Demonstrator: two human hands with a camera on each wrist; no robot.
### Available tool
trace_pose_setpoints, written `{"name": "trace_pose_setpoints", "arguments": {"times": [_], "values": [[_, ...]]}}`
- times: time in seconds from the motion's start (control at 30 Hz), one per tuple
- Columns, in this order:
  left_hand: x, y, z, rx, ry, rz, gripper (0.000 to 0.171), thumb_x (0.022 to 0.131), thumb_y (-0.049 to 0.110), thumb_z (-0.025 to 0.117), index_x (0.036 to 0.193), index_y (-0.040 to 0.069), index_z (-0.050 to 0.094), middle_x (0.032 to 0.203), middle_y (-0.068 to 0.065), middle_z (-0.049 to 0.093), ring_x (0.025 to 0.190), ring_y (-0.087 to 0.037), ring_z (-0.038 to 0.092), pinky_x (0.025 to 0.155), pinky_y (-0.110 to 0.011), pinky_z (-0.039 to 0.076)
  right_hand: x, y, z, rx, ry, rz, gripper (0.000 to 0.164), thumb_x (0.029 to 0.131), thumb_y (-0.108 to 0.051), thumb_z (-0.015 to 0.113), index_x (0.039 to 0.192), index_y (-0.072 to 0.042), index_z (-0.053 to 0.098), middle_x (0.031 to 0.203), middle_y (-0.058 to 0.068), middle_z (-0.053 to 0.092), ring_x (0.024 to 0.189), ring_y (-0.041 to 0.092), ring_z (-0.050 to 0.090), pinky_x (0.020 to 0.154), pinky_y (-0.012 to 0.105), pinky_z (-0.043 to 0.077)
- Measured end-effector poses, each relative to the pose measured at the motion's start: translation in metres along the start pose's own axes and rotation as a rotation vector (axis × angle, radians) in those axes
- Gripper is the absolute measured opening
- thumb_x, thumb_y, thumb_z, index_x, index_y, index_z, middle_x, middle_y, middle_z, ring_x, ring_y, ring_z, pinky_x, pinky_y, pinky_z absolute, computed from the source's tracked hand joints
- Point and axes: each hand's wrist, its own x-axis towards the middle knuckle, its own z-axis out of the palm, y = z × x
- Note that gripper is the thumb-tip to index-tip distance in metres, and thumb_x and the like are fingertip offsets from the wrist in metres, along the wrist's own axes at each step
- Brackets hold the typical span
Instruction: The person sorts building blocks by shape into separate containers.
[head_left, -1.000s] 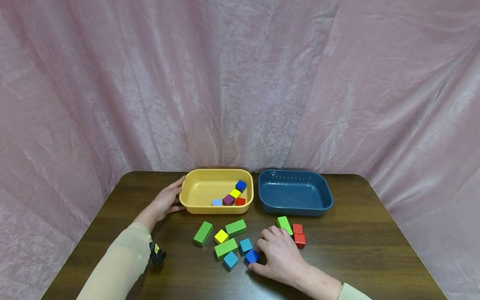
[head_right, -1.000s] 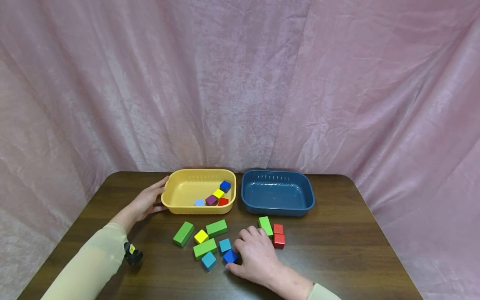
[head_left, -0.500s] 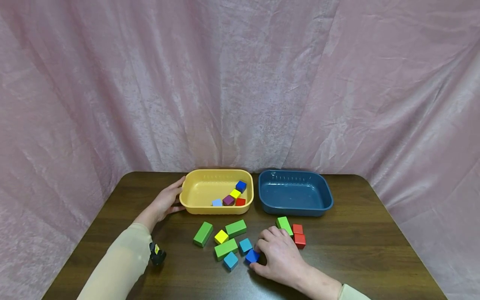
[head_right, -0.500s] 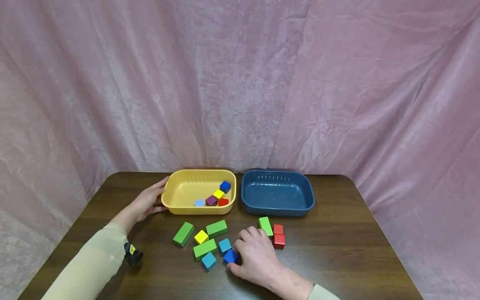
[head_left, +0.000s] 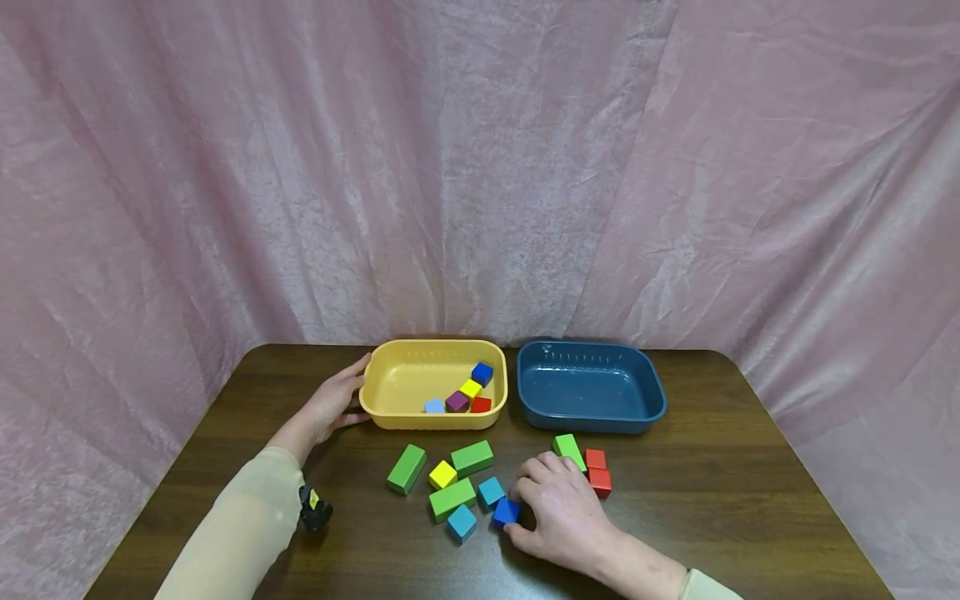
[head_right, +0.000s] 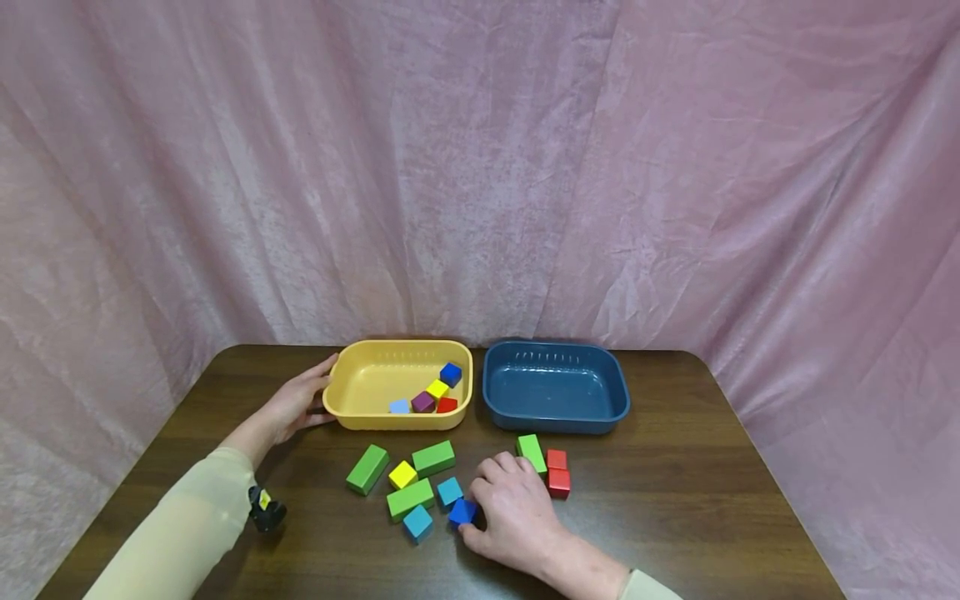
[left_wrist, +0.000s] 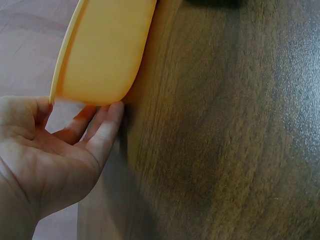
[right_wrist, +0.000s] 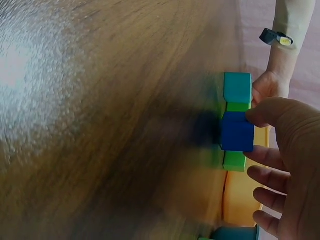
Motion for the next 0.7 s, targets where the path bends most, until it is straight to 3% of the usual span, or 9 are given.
{"name": "trace_pose_setpoints", "arguments": {"times": [0.43, 0.7], "values": [[-0.003, 0.001, 0.001, 0.028, 0.018, -0.003, 0.057, 0.113, 0.026, 0.036, 0.165, 0.035, 0.015, 0.17, -0.009, 0.016, 0.129, -0.035, 0.052, 0.099, -0.049, 0.052, 0.0, 0.003, -0.011, -0.017, 0.069, -0.011, 0.025, 0.08, -0.048, 0.082, 0.09, -0.027, 0.073, 0.104, -0.01, 0.062, 0.105, 0.014, 0.05, 0.092, 0.043, 0.046], [-0.003, 0.001, 0.0, 0.024, 0.014, 0.002, 0.057, 0.113, 0.025, 0.035, 0.165, 0.035, 0.015, 0.17, -0.01, 0.015, 0.132, -0.036, 0.05, 0.1, -0.051, 0.051, 0.004, 0.007, -0.021, -0.003, 0.13, -0.008, 0.026, 0.078, -0.048, 0.082, 0.088, -0.026, 0.073, 0.105, -0.009, 0.063, 0.105, 0.014, 0.05, 0.092, 0.042, 0.044]]}}
